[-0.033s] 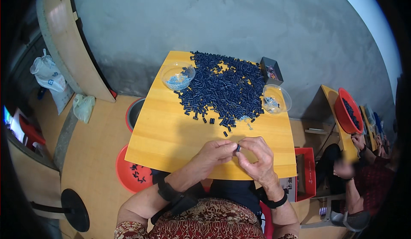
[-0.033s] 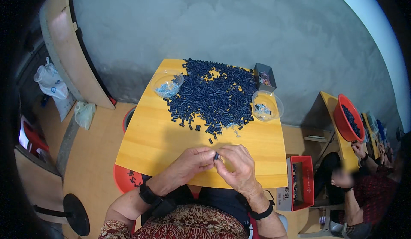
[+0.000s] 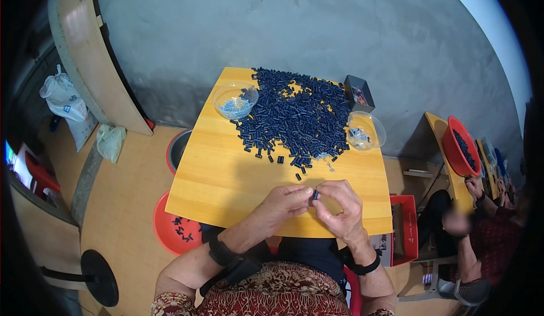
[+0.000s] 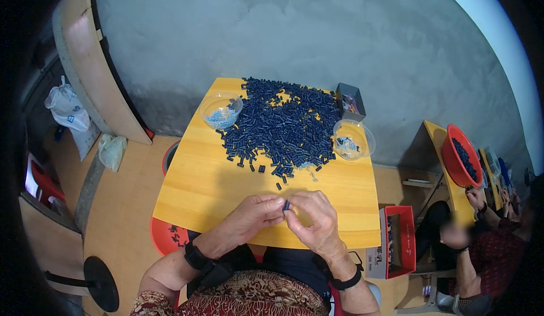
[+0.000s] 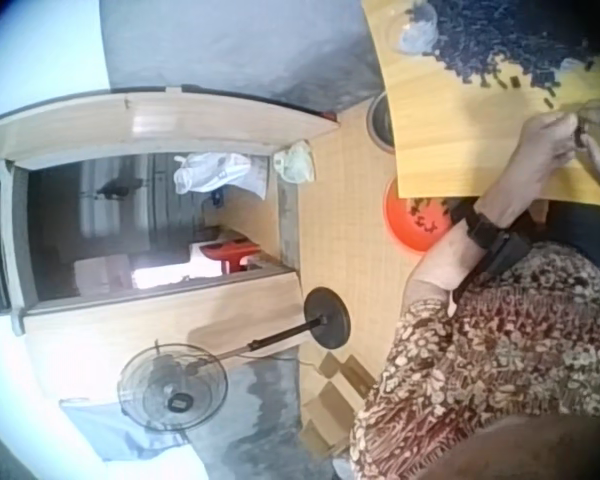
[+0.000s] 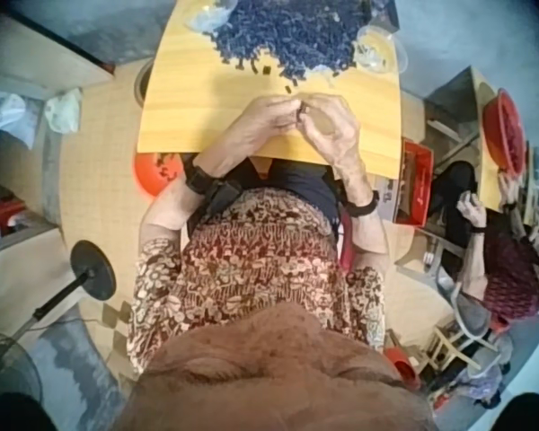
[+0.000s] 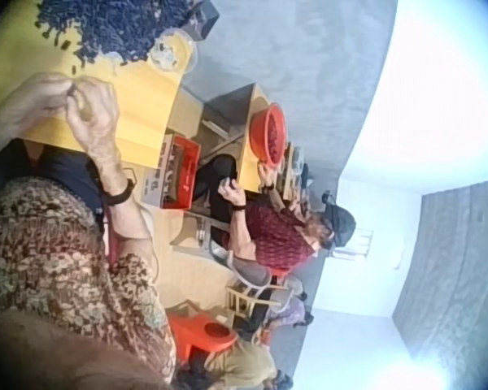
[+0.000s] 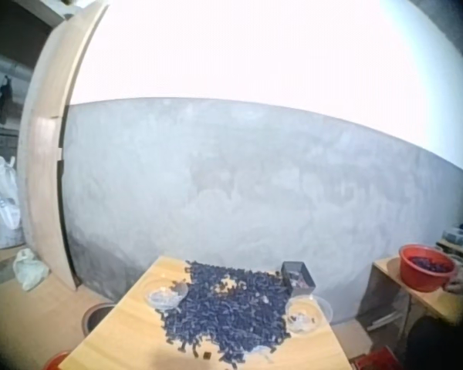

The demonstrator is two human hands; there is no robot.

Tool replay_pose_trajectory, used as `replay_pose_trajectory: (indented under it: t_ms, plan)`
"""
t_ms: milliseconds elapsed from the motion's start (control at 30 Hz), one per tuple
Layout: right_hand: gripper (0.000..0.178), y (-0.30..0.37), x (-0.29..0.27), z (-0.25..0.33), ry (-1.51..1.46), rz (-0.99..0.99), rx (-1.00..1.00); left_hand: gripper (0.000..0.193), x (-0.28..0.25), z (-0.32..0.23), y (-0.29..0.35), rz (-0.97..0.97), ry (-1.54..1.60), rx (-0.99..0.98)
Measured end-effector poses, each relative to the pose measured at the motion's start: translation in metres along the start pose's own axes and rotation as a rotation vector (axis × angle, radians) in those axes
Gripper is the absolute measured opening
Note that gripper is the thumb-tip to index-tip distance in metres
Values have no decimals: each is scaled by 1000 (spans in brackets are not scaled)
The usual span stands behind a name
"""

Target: Picking up and sorting small black plastic components on a table.

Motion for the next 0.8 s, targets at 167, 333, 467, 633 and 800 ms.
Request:
replay_pose_trajectory:
  t_ms: [167,333,467,633,800]
  plan:
    - [27,-1,0,-2,-61,-3,43,18,-1,3,-1,37,52,17]
    - [25,-2,1,1,21,-10,-26,16,-6,1,-5,18,-54,85]
    - [26,-3,3,4,42,3,-28,18,-1,-1,-5,-46,-128,60]
    - [26,-7,5,7,99,37,-78,22,-5,-8,-7,-37,-219,120]
    - [20,-21,-6,-9,61,75,19,19,-20,-34,4,-118,-249,205]
Point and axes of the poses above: each hand's wrist, its own y-axis away from the middle knuckle, its own x-axis out of the palm, z = x × y, the point moved 6 cm from there along -y, towards the middle knuckle, and after that the axes turned 8 degrees about y, right-handed, at the moved point
